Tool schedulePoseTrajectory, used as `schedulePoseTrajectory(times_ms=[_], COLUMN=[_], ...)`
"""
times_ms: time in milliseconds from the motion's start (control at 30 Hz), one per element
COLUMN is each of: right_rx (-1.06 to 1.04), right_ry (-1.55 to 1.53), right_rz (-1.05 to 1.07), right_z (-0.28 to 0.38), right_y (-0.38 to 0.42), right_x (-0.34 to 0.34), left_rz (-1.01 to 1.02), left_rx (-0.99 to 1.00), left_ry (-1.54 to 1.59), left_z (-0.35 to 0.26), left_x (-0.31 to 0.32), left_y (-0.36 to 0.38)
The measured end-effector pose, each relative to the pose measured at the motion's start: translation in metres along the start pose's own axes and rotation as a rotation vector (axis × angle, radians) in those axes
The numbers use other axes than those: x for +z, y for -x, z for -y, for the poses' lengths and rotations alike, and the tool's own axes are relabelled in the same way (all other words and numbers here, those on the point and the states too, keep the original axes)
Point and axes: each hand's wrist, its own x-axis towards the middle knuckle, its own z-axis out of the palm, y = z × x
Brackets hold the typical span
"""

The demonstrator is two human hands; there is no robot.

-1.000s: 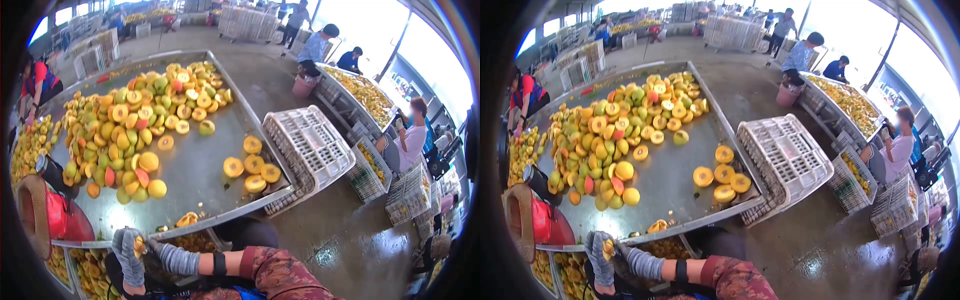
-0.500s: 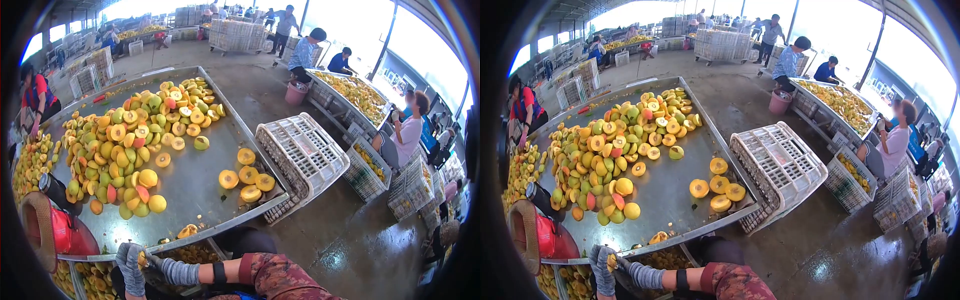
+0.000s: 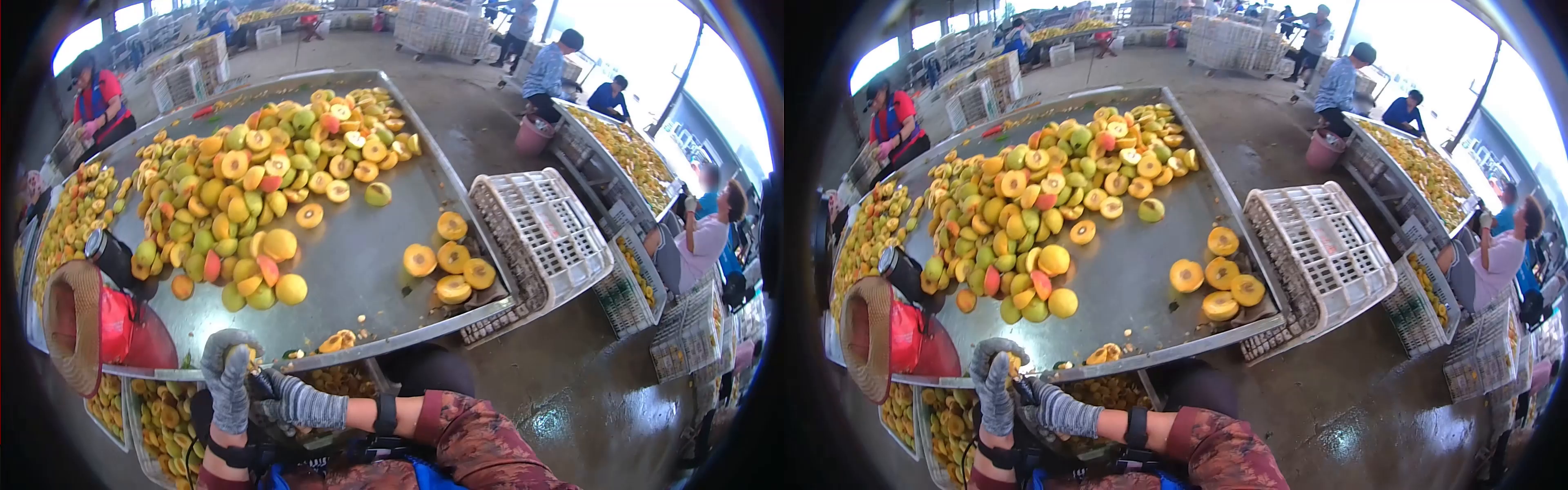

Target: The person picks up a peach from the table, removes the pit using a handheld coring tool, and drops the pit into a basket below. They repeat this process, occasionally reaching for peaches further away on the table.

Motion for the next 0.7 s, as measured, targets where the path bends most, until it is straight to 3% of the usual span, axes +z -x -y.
schedulePoseTrajectory(times_ms=[67, 133, 233, 333, 433, 467, 533, 633, 667, 700], right_rx=[-0.017, 0.128, 0.223, 0.413, 0.279, 0.283, 0.085, 0.149, 0.035, 0.077], right_ry=[0.010, 0.328, 0.374, 0.153, -0.091, -0.093, 0.302, 0.192, 0.182, 0.050], right_rz=[-0.028, 0.016, 0.023, 0.089, 0.115, 0.120, 0.016, 0.013, -0.018, 0.016], right_z=[0.016, 0.031, 0.036, 0.069, -0.004, -0.006, -0.009, -0.011, -0.015, 0.017], right_y=[0.009, 0.015, 0.017, 0.023, 0.010, 0.012, 0.015, 0.015, 0.019, 0.026], right_x=[0.001, -0.004, -0.001, -0.004, 0.004, 0.006, 0.007, 0.008, 0.007, 0.005], left_rz=[-0.022, 0.032, 0.110, 0.214, 0.246, 0.241, 0.278, 0.302, 0.327, 0.334], left_rx=[-0.033, -0.048, -0.057, -0.096, -0.194, -0.198, -0.192, -0.298, -0.303, -0.331], left_ry=[0.010, 0.018, 0.036, -0.003, -0.002, -0.002, -0.118, -0.075, -0.090, -0.130], left_z=[0.004, 0.006, 0.010, 0.004, 0.002, 0.003, 0.005, -0.003, -0.004, -0.005], left_x=[-0.003, -0.005, -0.011, -0.019, -0.022, -0.024, -0.027, -0.026, -0.025, -0.025], left_y=[0.003, 0.002, 0.003, 0.000, 0.001, 0.001, -0.001, -0.005, -0.009, -0.012])
